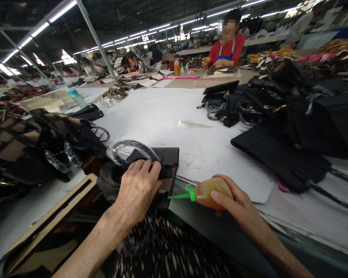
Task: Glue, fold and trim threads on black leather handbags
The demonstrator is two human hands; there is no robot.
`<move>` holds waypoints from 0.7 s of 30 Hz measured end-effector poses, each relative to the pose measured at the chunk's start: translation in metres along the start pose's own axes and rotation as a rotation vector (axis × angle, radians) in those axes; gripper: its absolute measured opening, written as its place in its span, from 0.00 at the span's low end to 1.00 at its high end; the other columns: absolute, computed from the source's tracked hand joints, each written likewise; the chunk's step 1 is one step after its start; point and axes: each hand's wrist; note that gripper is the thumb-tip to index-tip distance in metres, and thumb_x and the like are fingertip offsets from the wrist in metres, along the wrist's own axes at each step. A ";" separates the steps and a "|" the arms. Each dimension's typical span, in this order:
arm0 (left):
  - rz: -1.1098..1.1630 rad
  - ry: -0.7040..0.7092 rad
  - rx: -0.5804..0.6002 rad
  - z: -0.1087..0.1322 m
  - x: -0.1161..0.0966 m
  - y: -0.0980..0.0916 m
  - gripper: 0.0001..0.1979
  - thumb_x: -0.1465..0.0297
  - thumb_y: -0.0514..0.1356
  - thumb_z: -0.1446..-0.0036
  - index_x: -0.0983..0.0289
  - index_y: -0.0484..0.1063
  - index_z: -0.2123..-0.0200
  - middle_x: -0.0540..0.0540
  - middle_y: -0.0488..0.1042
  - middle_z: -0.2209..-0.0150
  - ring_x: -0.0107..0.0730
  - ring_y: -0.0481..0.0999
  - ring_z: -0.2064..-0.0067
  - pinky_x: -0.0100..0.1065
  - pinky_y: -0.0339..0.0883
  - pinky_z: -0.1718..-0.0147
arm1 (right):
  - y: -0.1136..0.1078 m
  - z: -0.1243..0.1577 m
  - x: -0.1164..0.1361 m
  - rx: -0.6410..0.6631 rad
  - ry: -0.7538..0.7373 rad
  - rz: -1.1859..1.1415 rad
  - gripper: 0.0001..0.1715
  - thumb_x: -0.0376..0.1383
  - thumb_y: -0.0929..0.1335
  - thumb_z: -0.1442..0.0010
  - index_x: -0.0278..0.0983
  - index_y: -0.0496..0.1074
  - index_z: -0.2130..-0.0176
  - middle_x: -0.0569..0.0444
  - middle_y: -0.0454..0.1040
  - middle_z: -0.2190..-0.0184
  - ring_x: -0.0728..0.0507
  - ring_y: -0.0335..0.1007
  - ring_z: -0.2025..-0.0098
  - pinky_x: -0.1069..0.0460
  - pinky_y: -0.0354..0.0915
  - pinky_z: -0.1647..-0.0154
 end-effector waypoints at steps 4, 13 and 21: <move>-0.004 -0.011 0.021 0.000 0.000 -0.002 0.05 0.73 0.59 0.49 0.65 0.65 0.67 0.56 0.69 0.67 0.41 0.68 0.63 0.39 0.64 0.65 | 0.002 0.000 -0.003 0.009 -0.014 0.010 0.25 0.48 0.64 0.45 0.38 0.59 0.53 0.58 0.70 0.70 0.47 0.64 0.77 0.52 0.63 0.74; -0.005 -0.044 0.088 -0.006 -0.002 -0.005 0.03 0.72 0.57 0.47 0.64 0.65 0.67 0.55 0.69 0.67 0.41 0.68 0.63 0.39 0.64 0.65 | 0.000 0.006 -0.006 0.073 0.013 0.077 0.23 0.49 0.64 0.45 0.39 0.62 0.54 0.58 0.71 0.71 0.47 0.63 0.77 0.53 0.62 0.77; 0.002 -0.046 0.103 -0.012 0.001 -0.011 0.04 0.72 0.57 0.47 0.64 0.65 0.67 0.56 0.70 0.67 0.40 0.68 0.62 0.38 0.64 0.64 | -0.002 0.007 0.000 0.031 0.013 0.129 0.25 0.50 0.63 0.45 0.39 0.60 0.52 0.58 0.70 0.72 0.46 0.63 0.76 0.52 0.62 0.75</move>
Point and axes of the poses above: each hand's wrist, its own z-axis away from the middle knuckle, its own y-axis out of the palm, x = y × z
